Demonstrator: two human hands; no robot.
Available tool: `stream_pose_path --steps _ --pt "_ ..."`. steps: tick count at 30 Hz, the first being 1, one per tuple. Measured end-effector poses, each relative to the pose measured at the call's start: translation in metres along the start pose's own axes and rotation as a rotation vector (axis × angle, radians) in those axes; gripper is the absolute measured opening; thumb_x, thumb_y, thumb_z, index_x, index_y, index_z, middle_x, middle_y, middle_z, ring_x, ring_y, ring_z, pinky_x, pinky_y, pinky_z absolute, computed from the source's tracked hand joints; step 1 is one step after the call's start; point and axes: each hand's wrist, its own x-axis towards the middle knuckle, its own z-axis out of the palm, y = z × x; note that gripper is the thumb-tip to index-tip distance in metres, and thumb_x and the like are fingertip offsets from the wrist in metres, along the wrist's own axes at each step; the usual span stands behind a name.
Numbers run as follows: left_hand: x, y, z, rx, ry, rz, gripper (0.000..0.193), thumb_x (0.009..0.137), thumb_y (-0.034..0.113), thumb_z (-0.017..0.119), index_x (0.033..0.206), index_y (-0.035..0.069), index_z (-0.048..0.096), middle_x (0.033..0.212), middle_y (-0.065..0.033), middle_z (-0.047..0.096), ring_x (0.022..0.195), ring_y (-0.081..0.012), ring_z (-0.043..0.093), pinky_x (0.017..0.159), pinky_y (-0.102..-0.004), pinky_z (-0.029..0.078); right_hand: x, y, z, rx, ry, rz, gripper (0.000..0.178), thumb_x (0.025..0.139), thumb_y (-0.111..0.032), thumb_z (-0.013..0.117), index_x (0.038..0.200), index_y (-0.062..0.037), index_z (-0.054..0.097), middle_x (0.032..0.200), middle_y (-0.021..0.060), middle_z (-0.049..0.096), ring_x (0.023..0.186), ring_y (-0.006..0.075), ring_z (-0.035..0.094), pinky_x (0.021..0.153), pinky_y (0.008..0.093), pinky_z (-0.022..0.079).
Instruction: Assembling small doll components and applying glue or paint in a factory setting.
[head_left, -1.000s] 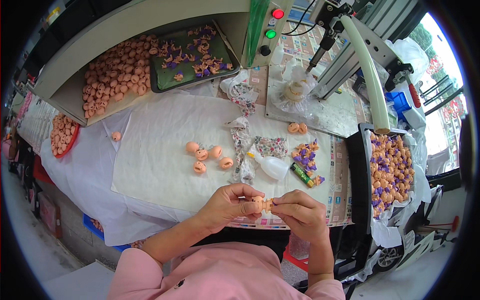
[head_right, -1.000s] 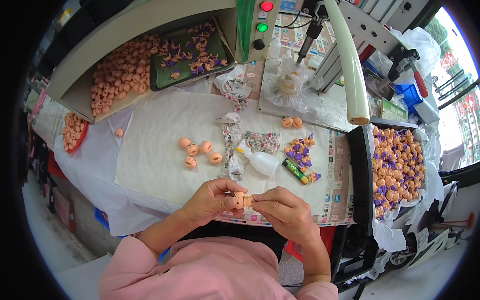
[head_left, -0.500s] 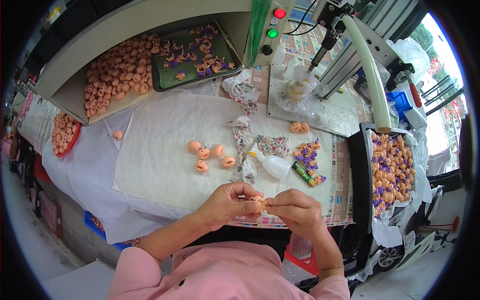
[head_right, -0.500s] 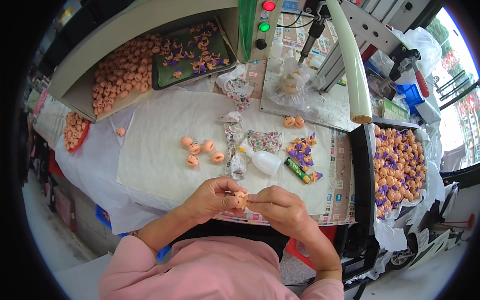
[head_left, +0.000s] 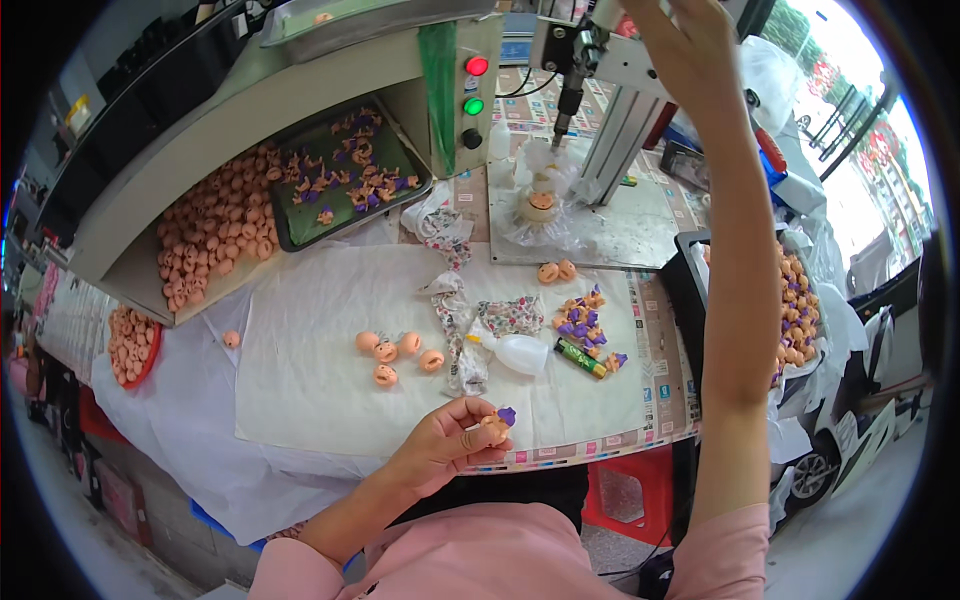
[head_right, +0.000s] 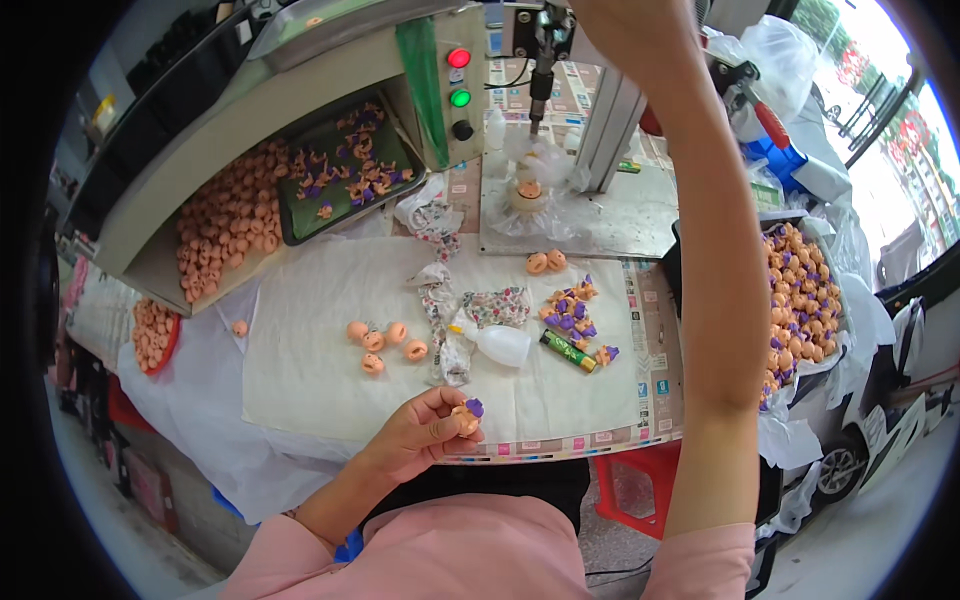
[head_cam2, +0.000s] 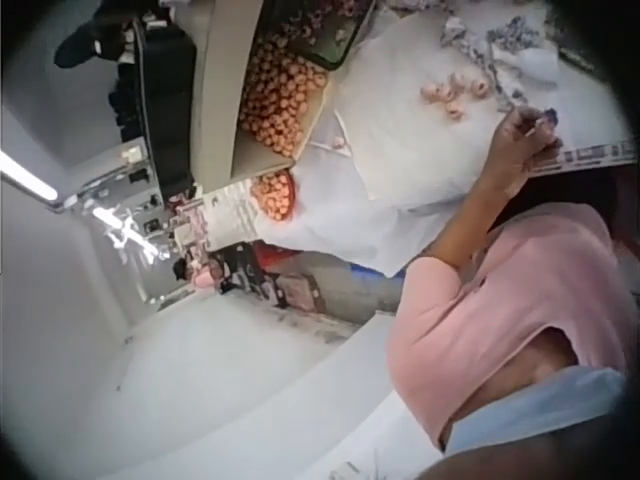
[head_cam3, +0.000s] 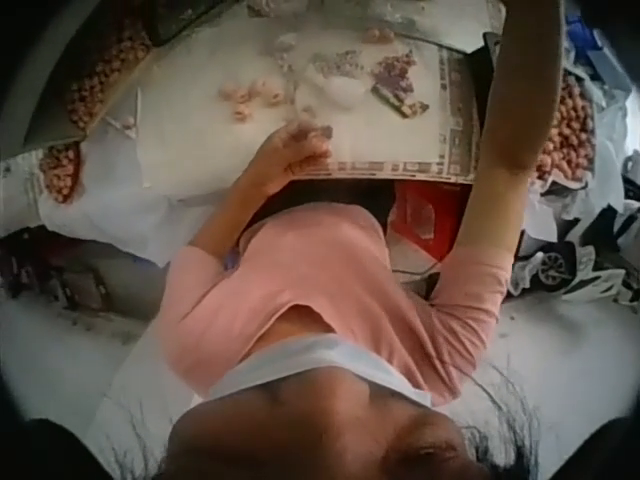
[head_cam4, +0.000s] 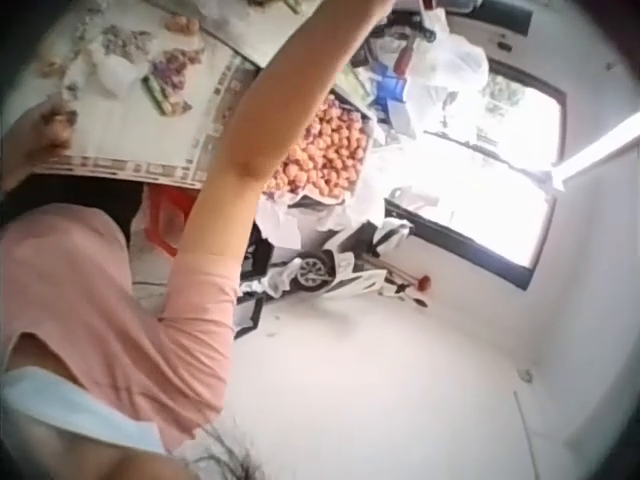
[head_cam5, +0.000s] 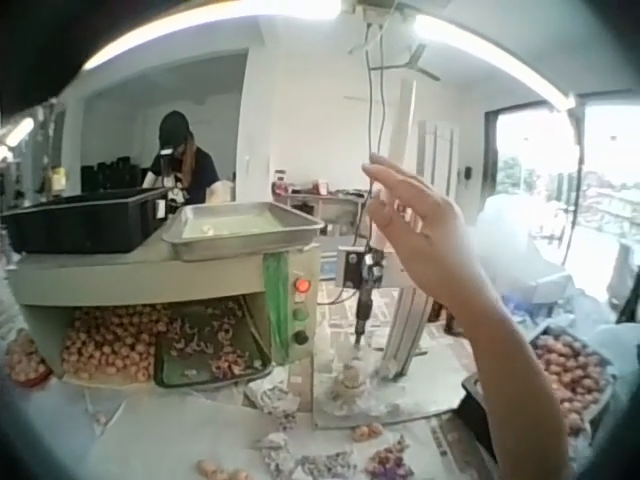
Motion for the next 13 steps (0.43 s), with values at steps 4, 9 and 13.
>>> stream_pose_path --steps 4,9,13 --pt "-0.007 0.003 0.005 -0.032 0.009 0.002 0.025 0.089 0.006 0.066 0.112 0.006 0.055 0.101 -0.0067 0.063 0.095 -0.0187 0.066 0.083 -0.0296 0.058 0.029 0.016 -0.002 0.336 -0.311 0.52 0.041 0.095 -0.025 0.059 0.129 -0.0019 0.057 0.121 0.0122 0.064 0.111 0.0206 0.058 0.097 0.0319 0.042" --pt "-0.024 0.013 -0.013 0.009 0.058 0.13 0.027 0.088 0.004 0.067 0.112 0.005 0.056 0.106 -0.0089 0.063 0.097 -0.0204 0.066 0.085 -0.0309 0.058 -0.043 0.0 0.009 -0.129 -0.196 0.48 0.02 0.085 -0.012 0.068 0.103 -0.005 0.072 0.093 0.0121 0.071 0.086 0.0207 0.068 0.081 0.029 0.05" --pt "-0.032 0.021 -0.025 -0.057 0.035 0.215 0.027 0.087 0.004 0.067 0.112 0.006 0.056 0.107 -0.0104 0.063 0.098 -0.022 0.066 0.086 -0.0319 0.057 -0.124 -0.029 0.001 -0.129 -0.382 0.563 0.023 0.081 -0.014 0.07 0.103 -0.0074 0.073 0.096 0.0164 0.071 0.096 0.0245 0.068 0.09 0.0303 0.048"
